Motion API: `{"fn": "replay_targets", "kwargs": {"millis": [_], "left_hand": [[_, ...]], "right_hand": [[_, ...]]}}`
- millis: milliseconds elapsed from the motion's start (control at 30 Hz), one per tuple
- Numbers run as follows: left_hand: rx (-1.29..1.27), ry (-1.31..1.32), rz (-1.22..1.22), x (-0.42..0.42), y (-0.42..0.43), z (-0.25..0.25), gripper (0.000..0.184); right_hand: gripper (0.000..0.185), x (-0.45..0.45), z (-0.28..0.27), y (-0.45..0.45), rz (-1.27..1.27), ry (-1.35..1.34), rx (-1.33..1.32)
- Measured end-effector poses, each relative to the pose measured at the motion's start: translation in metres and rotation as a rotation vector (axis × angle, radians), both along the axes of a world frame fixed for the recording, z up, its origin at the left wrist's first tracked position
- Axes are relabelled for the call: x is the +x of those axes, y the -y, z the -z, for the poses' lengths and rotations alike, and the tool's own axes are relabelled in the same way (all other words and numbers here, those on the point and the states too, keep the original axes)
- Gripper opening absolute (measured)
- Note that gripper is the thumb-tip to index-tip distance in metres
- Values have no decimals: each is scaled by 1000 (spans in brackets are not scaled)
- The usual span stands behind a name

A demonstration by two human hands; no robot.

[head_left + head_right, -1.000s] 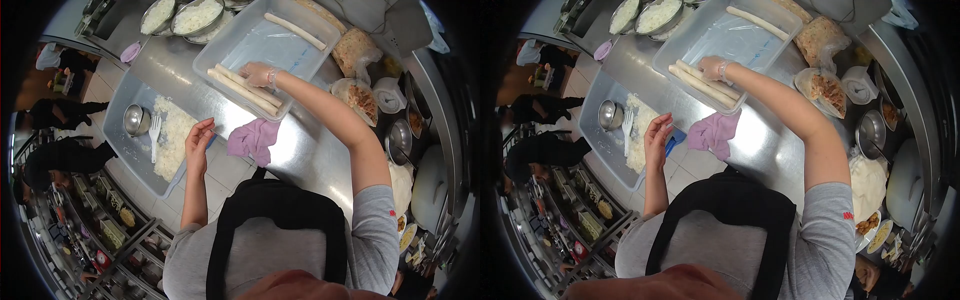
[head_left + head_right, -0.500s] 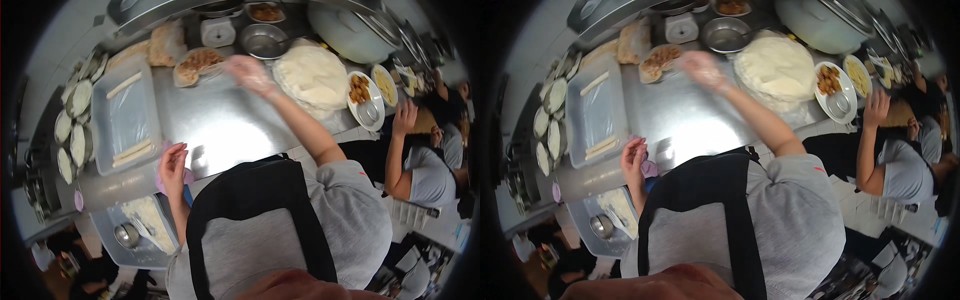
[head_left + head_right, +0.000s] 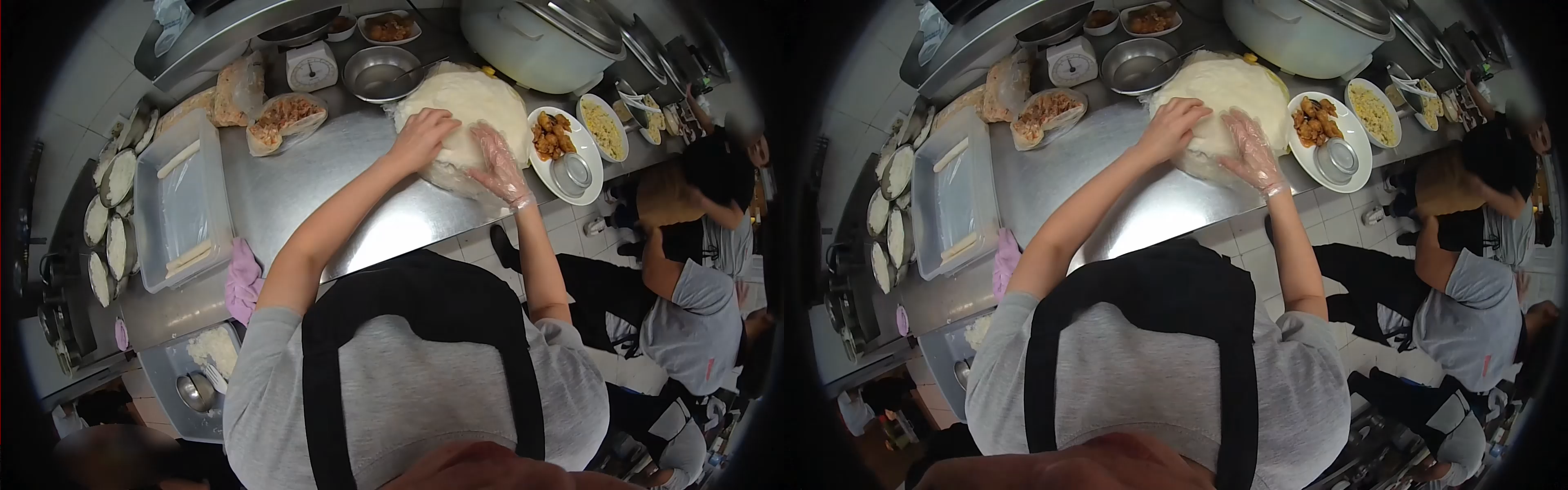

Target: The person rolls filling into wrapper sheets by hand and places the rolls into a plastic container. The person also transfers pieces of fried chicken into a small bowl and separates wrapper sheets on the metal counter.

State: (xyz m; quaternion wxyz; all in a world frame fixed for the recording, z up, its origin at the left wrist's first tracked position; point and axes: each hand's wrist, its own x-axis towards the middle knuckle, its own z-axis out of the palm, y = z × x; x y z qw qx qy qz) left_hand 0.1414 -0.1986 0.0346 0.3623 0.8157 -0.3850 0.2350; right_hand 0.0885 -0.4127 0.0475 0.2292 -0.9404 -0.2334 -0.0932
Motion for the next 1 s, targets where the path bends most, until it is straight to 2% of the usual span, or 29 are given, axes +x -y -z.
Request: {"fn": "replay_targets", "kwargs": {"millis": [33,167,233,267,333,367,433,467,533,567,633,667,700,767,800,833,900,967,1000], "left_hand": [[96,45,34,14,8,2,30],[109,-30,114,46,37,-32,25],[63,-181,117,50,48,-67,21],[62,-180,107,49,47,-84,21],[-128,-81,121,45,42,-119,20],[-123,-164,101,35,28,-140,22],[-207,-245,111,19,-3,-163,26],[-207,-290,83,8,-21,-176,27],[-212,-355,37,-5,-62,-186,28],[-264,-355,61,-8,-84,-181,28],[-309,-539,-60,-19,-130,-160,22],[-429,-650,-58,-27,-153,-137,22],[-552,-759,-53,-38,-175,-109,22],[-687,-1083,-326,-86,-203,-62,28],[-679,-1143,-422,-113,-211,-42,31],[-671,-1203,-518,-135,-221,-20,35],[-586,-897,-712,-173,-258,62,41],[-656,-885,-812,-194,-256,60,42],[-600,-822,-820,-195,-247,53,41]], "right_hand": [[82,2,-2,3,-37,-25,88],[85,-6,-18,4,26,-109,264],[82,-7,-26,-2,139,148,354],[82,-3,-29,-2,129,147,355],[67,8,-38,-1,211,536,282],[67,11,-45,0,195,533,285],[50,19,-63,-1,302,245,518],[50,24,-71,-2,278,232,523],[42,37,-88,-11,-159,-176,1010],[38,41,-101,-22,-180,-196,1009],[31,51,-128,-44,-252,-238,777],[28,54,-138,-62,-287,-308,721],[28,64,-132,-78,-314,-327,720],[28,97,-107,-115,-473,-322,470],[36,111,-85,-131,-441,-382,430],[36,113,-71,-142,-466,-397,429],[44,115,-47,-158,-330,-274,189],[44,113,-9,-167,-369,-349,237],[42,109,8,-170,-369,-388,108]]}}
